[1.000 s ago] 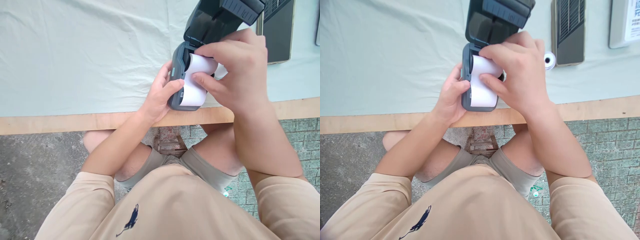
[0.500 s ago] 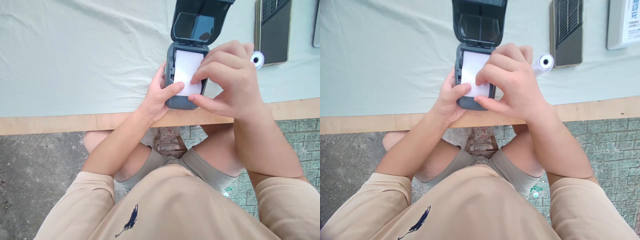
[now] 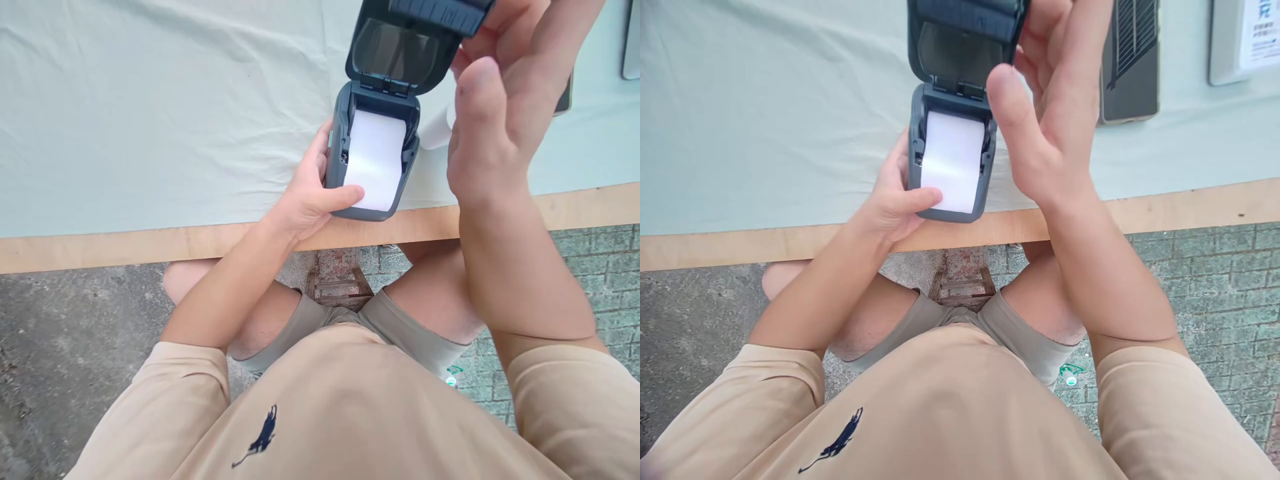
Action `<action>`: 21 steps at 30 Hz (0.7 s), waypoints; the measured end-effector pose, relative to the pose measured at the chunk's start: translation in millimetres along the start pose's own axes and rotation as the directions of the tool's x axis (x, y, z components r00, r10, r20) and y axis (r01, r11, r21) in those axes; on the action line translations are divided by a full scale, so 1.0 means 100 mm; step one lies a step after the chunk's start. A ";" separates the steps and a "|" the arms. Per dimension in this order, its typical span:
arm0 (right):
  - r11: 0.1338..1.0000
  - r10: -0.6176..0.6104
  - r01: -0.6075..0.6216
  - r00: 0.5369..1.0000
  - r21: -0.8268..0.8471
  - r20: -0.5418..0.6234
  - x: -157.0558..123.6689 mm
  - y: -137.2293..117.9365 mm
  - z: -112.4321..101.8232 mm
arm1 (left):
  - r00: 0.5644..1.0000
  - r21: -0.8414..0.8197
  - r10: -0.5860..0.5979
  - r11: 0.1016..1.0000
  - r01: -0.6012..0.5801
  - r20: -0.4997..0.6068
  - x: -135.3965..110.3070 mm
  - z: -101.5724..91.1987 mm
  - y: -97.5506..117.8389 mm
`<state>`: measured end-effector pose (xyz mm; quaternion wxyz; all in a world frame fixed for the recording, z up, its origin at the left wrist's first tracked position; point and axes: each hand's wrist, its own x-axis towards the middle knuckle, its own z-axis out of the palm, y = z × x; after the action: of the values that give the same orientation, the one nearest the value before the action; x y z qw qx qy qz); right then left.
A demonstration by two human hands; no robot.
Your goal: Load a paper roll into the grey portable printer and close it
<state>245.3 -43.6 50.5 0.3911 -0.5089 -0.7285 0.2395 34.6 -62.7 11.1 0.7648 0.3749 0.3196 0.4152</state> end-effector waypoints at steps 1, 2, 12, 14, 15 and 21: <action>0.997 -0.052 0.057 0.994 0.054 -0.092 0.00 -0.01 0.02 | 1.000 0.001 0.001 1.000 -0.001 -0.002 -0.01 0.01 0.01; 0.989 -0.100 0.117 0.980 0.088 -0.172 -0.01 -0.02 0.03 | 1.000 0.006 0.002 1.000 -0.001 -0.007 -0.01 0.01 0.01; 0.991 -0.097 0.112 0.976 -0.069 0.193 0.02 -0.22 -0.04 | 0.997 -0.177 0.025 0.984 -0.011 0.075 0.01 0.07 0.05; 0.999 -0.032 0.034 0.971 -0.001 0.237 0.01 -0.21 -0.03 | 0.999 -0.176 0.040 0.984 -0.037 0.015 0.05 0.08 0.06; 1.000 -0.002 -0.005 0.967 0.029 0.255 0.01 -0.20 -0.02 | 0.999 -0.175 0.047 0.983 -0.048 -0.013 0.06 0.09 0.06; 0.992 0.075 -0.093 0.976 0.081 0.204 0.03 -0.25 0.05 | 0.997 -0.246 -0.031 0.969 0.011 -0.077 0.07 0.14 0.09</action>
<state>227.0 -49.6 67.0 0.3279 -0.4943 -0.7304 0.3385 45.2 -57.3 24.9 0.7962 0.2572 0.3003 0.4580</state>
